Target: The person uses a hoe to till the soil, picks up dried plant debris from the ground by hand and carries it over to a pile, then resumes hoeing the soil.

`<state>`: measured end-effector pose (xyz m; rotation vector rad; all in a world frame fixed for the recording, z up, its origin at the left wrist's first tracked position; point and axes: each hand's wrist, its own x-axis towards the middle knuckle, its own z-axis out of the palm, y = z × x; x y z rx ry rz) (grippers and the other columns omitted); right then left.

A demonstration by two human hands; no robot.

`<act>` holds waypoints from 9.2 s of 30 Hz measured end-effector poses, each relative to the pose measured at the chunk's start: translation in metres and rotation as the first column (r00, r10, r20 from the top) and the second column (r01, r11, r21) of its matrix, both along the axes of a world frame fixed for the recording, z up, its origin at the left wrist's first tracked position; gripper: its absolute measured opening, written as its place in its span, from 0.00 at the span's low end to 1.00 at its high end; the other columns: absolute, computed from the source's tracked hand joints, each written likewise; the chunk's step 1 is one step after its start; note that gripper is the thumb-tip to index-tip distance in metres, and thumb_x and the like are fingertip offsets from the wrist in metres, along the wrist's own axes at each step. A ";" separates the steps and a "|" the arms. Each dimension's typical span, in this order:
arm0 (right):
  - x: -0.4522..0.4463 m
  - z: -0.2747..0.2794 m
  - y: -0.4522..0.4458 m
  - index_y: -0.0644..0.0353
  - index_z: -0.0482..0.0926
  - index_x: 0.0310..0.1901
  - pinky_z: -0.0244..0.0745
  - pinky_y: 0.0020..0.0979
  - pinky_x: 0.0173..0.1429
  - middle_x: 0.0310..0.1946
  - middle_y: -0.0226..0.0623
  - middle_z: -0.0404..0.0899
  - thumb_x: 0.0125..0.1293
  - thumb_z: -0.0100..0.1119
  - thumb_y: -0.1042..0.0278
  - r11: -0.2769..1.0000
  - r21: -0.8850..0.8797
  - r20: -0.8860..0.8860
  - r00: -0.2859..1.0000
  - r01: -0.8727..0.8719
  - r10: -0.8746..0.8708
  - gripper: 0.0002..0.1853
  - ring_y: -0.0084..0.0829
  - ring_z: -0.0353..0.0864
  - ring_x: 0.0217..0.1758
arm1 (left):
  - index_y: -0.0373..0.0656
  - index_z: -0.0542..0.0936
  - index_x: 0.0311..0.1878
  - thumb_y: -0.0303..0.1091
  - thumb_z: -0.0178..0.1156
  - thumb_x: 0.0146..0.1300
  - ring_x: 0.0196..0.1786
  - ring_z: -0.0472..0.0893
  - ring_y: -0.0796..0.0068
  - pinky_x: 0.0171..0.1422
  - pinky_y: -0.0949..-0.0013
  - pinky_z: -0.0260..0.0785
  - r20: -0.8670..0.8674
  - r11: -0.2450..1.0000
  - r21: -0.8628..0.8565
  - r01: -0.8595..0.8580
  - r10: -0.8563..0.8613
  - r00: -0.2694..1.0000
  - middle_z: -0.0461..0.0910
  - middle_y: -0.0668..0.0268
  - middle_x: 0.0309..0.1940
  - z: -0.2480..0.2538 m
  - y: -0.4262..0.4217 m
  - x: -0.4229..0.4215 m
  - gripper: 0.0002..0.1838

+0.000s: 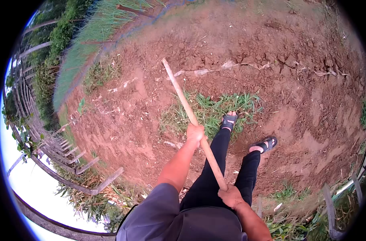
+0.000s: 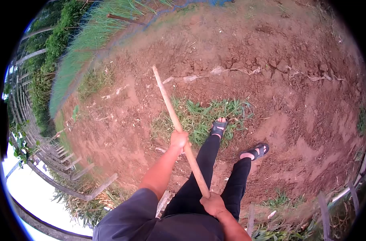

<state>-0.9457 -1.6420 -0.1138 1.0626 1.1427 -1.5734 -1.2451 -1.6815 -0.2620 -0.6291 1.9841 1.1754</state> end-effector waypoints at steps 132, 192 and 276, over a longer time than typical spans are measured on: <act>-0.505 0.167 -0.624 0.65 0.81 0.59 0.73 0.28 0.34 0.29 0.32 0.80 0.68 0.66 0.69 0.531 0.490 -0.139 0.663 0.691 -0.735 0.19 0.21 0.76 0.30 | 0.42 0.70 0.40 0.25 0.64 0.63 0.20 0.76 0.67 0.22 0.63 0.74 0.148 0.858 0.345 0.381 -0.450 0.881 0.74 0.63 0.25 0.137 -0.461 -0.476 0.11; -0.579 0.109 -0.965 0.61 0.81 0.41 0.80 0.47 0.47 0.34 0.55 0.85 0.60 0.71 0.54 0.621 0.369 0.121 0.627 0.692 -0.770 0.18 0.55 0.86 0.41 | 0.38 0.67 0.44 0.21 0.60 0.62 0.16 0.76 0.65 0.18 0.60 0.73 0.241 0.601 0.156 0.784 -0.793 0.560 0.73 0.62 0.25 0.030 -0.717 -0.462 0.12; -0.687 0.276 -0.901 0.65 0.79 0.52 0.64 0.22 0.31 0.27 0.23 0.74 0.73 0.65 0.56 0.407 0.210 0.186 0.372 0.889 -0.909 0.19 0.15 0.68 0.27 | 0.27 0.76 0.32 0.26 0.62 0.58 0.21 0.83 0.56 0.25 0.55 0.76 0.321 0.691 0.093 0.717 -0.702 0.635 0.78 0.53 0.22 0.052 -0.776 -0.635 0.09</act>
